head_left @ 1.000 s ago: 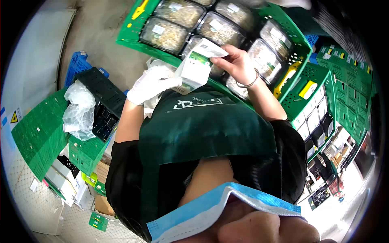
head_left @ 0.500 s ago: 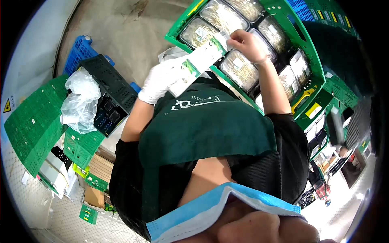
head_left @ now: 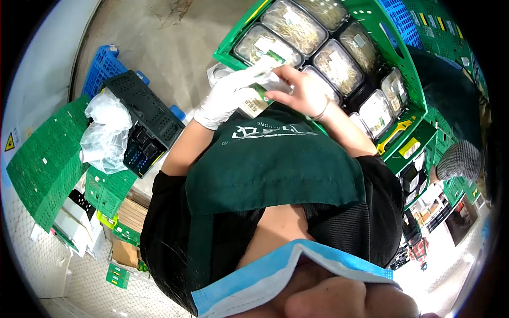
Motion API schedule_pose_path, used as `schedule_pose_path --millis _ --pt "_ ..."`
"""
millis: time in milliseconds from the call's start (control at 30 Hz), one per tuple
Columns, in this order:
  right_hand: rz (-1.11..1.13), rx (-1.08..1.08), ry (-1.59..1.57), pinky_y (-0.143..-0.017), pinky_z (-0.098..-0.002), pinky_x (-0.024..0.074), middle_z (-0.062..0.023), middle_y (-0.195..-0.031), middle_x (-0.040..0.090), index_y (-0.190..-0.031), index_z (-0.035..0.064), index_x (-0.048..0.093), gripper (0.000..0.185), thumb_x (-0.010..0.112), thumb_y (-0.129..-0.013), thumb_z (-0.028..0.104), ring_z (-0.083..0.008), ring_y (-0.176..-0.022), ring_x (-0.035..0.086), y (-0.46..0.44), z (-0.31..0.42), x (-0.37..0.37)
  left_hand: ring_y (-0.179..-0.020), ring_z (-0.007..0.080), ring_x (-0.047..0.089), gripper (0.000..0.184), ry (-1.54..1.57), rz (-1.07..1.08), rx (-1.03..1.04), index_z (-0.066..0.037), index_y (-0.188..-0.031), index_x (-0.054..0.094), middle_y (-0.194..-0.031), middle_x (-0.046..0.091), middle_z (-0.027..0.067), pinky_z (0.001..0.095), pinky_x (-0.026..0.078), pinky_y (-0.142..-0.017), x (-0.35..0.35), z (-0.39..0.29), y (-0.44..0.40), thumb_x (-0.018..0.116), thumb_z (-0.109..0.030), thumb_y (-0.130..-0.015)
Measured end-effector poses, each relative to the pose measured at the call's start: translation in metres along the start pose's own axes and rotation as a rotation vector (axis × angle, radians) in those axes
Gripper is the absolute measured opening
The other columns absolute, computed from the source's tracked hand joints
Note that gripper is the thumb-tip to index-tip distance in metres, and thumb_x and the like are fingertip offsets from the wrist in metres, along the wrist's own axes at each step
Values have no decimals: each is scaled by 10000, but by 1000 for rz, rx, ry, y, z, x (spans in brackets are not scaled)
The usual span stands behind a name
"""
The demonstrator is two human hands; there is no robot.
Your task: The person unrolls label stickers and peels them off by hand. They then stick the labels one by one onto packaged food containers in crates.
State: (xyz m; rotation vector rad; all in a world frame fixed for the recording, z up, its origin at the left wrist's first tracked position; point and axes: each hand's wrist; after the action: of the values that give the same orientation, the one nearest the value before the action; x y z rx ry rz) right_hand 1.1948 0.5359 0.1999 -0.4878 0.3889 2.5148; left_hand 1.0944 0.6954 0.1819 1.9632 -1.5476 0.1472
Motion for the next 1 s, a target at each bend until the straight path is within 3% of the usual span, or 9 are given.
schedule_pose_path --millis 233,400,533,600,667,700,767,967,1000 --pt "-284 306 215 -596 -319 473 -149 -763 602 -841 31 583 272 572 -736 282 -224 -648 598 -30 -53 -57 -697 132 530 152 -736 7 -119 10 -830 556 -763 563 57 246 429 -631 -7 -1 0 564 -75 -704" --pt "-161 331 846 -747 -370 430 -162 -958 521 -1056 48 425 390 524 -735 246 -293 -920 518 -80 -190 -47 -762 113 544 273 -541 -50 -198 30 -945 547 -860 580 61 235 431 -681 -14 -12 5 590 -94 -706" --pt "-377 269 964 -765 -370 420 -164 -974 511 -1164 19 352 547 537 -732 298 -307 -912 505 -63 -166 -37 -766 113 543 263 -317 -172 -245 36 -957 544 -871 578 57 234 435 -683 0 -10 8 574 -77 -721" --pt "-408 248 665 -768 -330 420 -168 -981 527 -1174 23 362 556 524 -759 356 -286 -916 513 -46 -132 -46 -793 111 532 279 -435 -133 -112 32 -990 535 -886 570 61 237 430 -695 1 -8 6 566 -74 -733" --pt "-79 254 -407 -781 -304 415 -166 -1006 542 -1112 22 453 554 544 -751 433 -217 -948 522 -19 -100 -44 -824 123 527 280 -451 -144 -85 28 -1000 526 -923 561 71 247 426 -725 -7 5 5 564 -84 -746" --pt "80 342 -456 -797 -327 412 -166 -1021 540 -1102 15 460 568 586 -722 417 -247 -937 529 -1 -43 -60 -823 127 528 273 -505 -130 -26 27 -995 527 -928 560 73 250 428 -726 1 3 4 564 -92 -752" --pt "-266 199 26 -763 -367 429 -185 -964 553 -1030 18 494 510 622 -685 371 -311 -917 530 24 -37 -33 -815 138 531 266 -397 -69 -43 26 -995 520 -935 557 75 258 433 -723 18 -6 0 564 -93 -761" --pt "-260 77 -75 -592 -357 427 -145 -707 566 -840 35 541 222 588 -711 209 -280 -664 562 65 -9 -37 -861 141 516 347 -785 293 -113 14 -1050 480 -955 546 81 264 412 -756 27 -16 -19 578 -30 -720" --pt "-317 4 -123 -585 -352 425 -138 -684 560 -846 38 540 211 591 -708 190 -283 -652 558 70 -18 -25 -884 142 496 360 -780 428 125 9 -1051 470 -982 528 82 262 390 -789 57 -19 -19 590 -34 -715"
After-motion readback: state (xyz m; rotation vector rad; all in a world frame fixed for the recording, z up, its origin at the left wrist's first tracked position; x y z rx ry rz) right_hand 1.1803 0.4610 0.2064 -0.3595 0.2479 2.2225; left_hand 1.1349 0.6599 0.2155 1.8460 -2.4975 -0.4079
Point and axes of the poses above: each hand's wrist, its own y-axis away from the middle knuckle, its own x-axis out of the palm, z = x × y
